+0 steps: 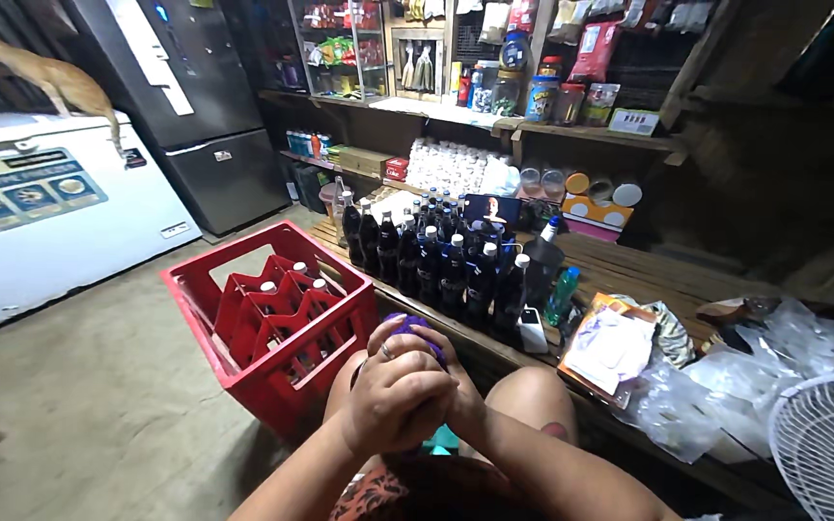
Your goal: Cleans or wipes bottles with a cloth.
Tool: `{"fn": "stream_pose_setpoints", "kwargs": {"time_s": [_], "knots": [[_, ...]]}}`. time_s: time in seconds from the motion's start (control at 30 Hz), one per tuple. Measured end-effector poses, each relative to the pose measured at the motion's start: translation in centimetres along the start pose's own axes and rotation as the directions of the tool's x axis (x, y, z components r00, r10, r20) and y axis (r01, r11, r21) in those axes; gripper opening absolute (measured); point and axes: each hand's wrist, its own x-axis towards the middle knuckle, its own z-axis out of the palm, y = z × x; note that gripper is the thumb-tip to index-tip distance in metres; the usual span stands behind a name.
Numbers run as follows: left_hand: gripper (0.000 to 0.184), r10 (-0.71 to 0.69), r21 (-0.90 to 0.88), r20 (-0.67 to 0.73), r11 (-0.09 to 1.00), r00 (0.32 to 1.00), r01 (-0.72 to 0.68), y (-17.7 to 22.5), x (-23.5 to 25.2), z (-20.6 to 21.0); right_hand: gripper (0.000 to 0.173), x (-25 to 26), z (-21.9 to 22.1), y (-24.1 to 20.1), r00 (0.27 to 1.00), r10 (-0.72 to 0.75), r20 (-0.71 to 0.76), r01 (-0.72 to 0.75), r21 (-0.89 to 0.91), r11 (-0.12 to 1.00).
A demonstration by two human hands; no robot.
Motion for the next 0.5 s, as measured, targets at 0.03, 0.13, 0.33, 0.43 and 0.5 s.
{"fn": "stream_pose_setpoints", "kwargs": {"time_s": [0.03, 0.13, 0.33, 0.43, 0.5], "knots": [[0.009, -0.001, -0.001, 0.001, 1.0, 1.0, 0.001, 0.0, -0.1, 0.0, 0.062, -0.1, 0.0, 0.1, 1.0, -0.006, -0.002, 0.006, -0.011, 1.0], [0.009, 0.007, -0.004, 0.003, 1.0, 1.0, -0.007, -0.2, -0.2, 0.1, 0.063, -0.1, -0.2, 0.9, 0.999, -0.045, 0.009, 0.045, -0.01, 0.999], [0.016, 0.024, 0.025, -0.016, 0.999, 1.0, -0.024, 3.1, 6.0, -0.4, 0.046, 3.0, 2.1, -8.1, 0.841, 0.511, -0.179, -0.523, -0.03, 0.852], [0.016, 0.031, 0.018, 0.002, 0.999, 1.0, -0.031, 1.6, 3.2, 0.0, 0.047, 2.5, 0.6, -5.1, 0.754, 0.642, -0.139, -0.651, -0.036, 0.758], [0.01, 0.009, -0.031, 0.037, 0.999, 0.999, -0.008, 0.6, 0.6, 0.2, 0.055, 0.5, -1.8, 1.1, 0.782, 0.62, -0.061, -0.62, 0.024, 0.784]]}}
